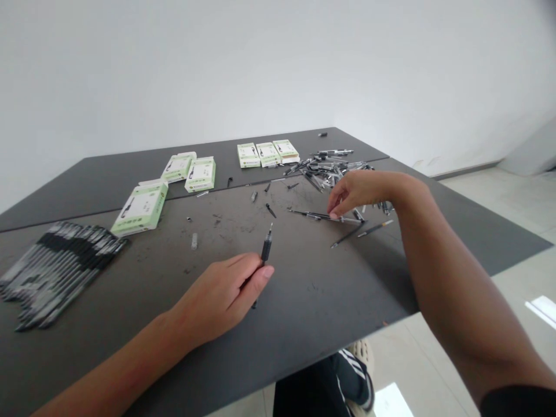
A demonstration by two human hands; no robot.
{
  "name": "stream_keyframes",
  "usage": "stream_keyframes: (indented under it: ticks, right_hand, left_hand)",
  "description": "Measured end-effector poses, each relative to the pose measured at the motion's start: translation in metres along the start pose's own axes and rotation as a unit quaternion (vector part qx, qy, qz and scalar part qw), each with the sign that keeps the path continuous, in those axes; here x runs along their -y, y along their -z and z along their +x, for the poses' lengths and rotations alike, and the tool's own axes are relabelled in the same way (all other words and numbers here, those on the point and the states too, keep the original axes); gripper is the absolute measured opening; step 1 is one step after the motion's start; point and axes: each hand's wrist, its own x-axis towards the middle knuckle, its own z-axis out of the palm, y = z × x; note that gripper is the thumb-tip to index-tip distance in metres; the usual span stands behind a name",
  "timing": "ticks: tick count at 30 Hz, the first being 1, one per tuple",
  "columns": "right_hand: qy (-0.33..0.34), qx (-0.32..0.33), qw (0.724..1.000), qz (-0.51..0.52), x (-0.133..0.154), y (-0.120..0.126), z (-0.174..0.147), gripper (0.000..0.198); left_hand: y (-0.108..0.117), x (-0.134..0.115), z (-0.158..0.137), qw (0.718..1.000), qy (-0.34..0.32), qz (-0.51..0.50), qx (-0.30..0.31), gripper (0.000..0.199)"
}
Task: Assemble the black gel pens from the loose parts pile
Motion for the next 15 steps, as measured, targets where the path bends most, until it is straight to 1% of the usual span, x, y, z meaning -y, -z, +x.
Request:
stream_keyframes:
  ticks: [4, 7, 9, 11, 13, 15]
  right_hand:
    - [0.026, -0.011, 1.000, -0.005, 0.014, -0.007, 0.008, 0.034]
    - [0.047, -0.016, 0.999, -0.007, 0.019, -0.012, 0.013, 0.033]
    - [0.048, -0.033, 0.998, -0.011, 0.018, -0.012, 0.015, 0.032]
    - [0.040, -0.083, 0.995, -0.024, 0.015, -0.011, 0.016, 0.036]
    - [0.021, -0.168, 0.985, -0.043, 0.010, -0.009, 0.017, 0.041]
    - [0.000, -0.258, 0.965, -0.054, 0.003, -0.009, 0.020, 0.044]
  left_hand:
    - [0.000, 0.000, 0.000, 1.000, 0.002, -0.003, 0.000, 0.038]
    - [0.000, -0.001, 0.000, 1.000, 0.004, -0.007, 0.004, 0.037]
    - [0.000, -0.001, 0.001, 1.000, 0.006, -0.011, 0.005, 0.037]
    - [0.000, -0.001, 0.000, 1.000, 0.009, -0.017, 0.007, 0.037]
    - [-0.001, 0.000, -0.001, 1.000, 0.013, -0.024, 0.007, 0.037]
    - [-0.002, 0.001, -0.002, 0.999, 0.014, -0.034, 0.004, 0.037]
